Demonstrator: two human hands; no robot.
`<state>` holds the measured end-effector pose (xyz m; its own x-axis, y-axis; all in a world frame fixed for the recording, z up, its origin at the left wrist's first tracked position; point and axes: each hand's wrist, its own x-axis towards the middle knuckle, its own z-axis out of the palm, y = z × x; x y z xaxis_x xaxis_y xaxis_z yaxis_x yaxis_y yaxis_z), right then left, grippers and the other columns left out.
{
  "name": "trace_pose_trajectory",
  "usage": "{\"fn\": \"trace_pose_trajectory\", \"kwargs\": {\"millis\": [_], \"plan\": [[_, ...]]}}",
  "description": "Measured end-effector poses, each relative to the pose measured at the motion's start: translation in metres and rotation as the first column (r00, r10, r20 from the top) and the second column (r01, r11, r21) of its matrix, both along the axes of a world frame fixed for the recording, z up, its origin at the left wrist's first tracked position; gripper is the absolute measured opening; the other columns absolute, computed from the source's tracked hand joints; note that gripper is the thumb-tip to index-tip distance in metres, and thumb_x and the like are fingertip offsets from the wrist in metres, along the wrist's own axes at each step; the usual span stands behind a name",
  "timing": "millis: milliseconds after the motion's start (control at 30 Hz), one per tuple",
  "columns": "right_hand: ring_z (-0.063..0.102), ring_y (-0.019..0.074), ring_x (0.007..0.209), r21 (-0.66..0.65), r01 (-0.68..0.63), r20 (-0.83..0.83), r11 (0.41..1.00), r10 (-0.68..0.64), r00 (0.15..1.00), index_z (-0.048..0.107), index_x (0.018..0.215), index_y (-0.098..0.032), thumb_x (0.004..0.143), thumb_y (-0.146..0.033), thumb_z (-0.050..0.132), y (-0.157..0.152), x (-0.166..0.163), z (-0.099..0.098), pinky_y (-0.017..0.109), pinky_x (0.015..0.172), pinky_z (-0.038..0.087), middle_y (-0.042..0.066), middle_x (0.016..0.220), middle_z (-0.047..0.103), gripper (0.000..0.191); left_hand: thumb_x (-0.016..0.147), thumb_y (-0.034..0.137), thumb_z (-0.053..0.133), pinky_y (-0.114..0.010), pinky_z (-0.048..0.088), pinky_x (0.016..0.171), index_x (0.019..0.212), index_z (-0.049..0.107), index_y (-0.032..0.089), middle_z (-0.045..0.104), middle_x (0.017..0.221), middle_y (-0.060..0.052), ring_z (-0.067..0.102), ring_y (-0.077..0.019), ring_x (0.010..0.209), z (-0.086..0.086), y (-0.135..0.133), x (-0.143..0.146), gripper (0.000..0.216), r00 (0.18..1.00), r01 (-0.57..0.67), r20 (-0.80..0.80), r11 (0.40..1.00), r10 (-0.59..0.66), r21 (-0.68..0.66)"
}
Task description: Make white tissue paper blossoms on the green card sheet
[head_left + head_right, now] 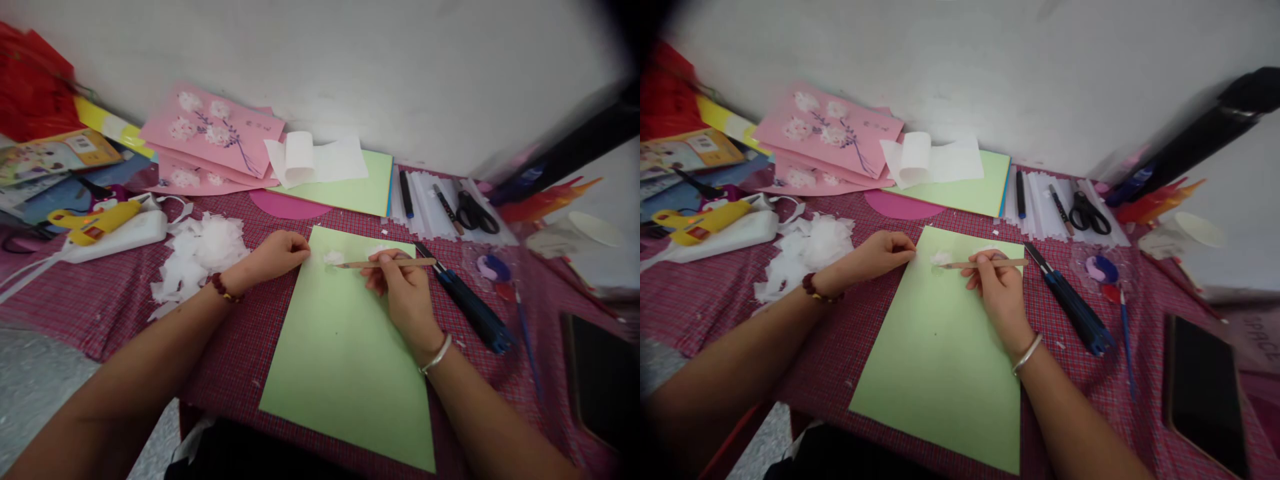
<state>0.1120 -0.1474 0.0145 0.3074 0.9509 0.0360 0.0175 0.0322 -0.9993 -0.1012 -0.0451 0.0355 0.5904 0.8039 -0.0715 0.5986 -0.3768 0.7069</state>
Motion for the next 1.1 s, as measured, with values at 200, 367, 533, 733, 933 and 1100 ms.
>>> {"fn": "trace_pose_trajectory", "kwargs": {"millis": [200,367,533,733,933,1100], "plan": [[0.054,0.0094,0.048,-0.03,0.015,-0.005,0.999,-0.015,1.0,0.057,0.083,-0.019,0.089,-0.038,0.055,0.0,0.001,0.0,0.02,0.041,0.034,0.0,0.065,0.063,0.019,0.075,0.023,0.052,-0.023,0.035,0.055,0.073,0.069,0.013,0.065,0.067,-0.001,0.053,-0.0115,0.06,-0.006,0.002,0.0,0.02,0.999,-0.034,-0.008,0.997,0.035,0.071],[0.053,0.0082,0.047,-0.011,0.033,0.024,0.999,-0.033,0.999,0.058,0.086,-0.018,0.089,-0.042,0.054,0.002,0.001,-0.002,0.02,0.04,0.034,0.001,0.071,0.064,0.024,0.074,0.023,0.055,-0.023,0.037,0.057,0.073,0.071,0.013,0.069,0.069,-0.002,0.057,-0.012,0.062,-0.006,0.002,0.001,0.018,0.997,-0.08,-0.011,0.994,0.081,0.075],[0.053,0.0078,0.045,-0.026,0.038,0.064,0.999,-0.037,0.997,0.059,0.086,-0.018,0.089,-0.042,0.054,0.004,0.001,-0.003,0.02,0.037,0.033,0.001,0.072,0.065,0.024,0.073,0.023,0.057,-0.022,0.035,0.055,0.071,0.069,0.013,0.065,0.066,-0.001,0.053,-0.0104,0.059,-0.002,0.001,0.001,0.015,0.992,-0.122,-0.004,0.991,0.123,0.059],[0.054,0.0084,0.045,-0.027,0.037,0.019,0.999,-0.036,0.999,0.059,0.086,-0.019,0.088,-0.042,0.055,0.005,0.003,-0.005,0.019,0.036,0.033,0.001,0.069,0.065,0.024,0.075,0.03,0.057,-0.019,0.03,0.048,0.072,0.065,0.013,0.056,0.06,0.002,0.043,-0.0068,0.052,0.023,-0.024,0.012,0.019,0.985,-0.002,0.167,0.982,0.034,-0.188],[0.053,0.0084,0.043,0.027,0.107,-0.065,0.994,-0.105,0.992,0.059,0.083,-0.019,0.087,-0.042,0.057,0.006,0.011,-0.008,0.019,0.034,0.032,0.001,0.066,0.065,0.024,0.072,0.026,0.057,-0.02,0.027,0.045,0.067,0.065,0.013,0.051,0.054,0.003,0.038,-0.0059,0.048,0.028,-0.031,0.04,0.016,0.999,0.022,0.053,0.973,-0.01,-0.23],[0.052,0.0084,0.042,0.053,0.143,-0.139,0.988,-0.135,0.981,0.057,0.077,-0.019,0.087,-0.037,0.056,0.005,0.013,-0.005,0.018,0.035,0.032,-0.001,0.058,0.061,0.021,0.067,0.019,0.055,-0.02,0.029,0.047,0.06,0.062,0.013,0.055,0.054,0.001,0.044,-0.0075,0.05,0.012,-0.015,0.053,0.012,0.997,-0.024,-0.078,0.999,0.021,-0.04]]}}
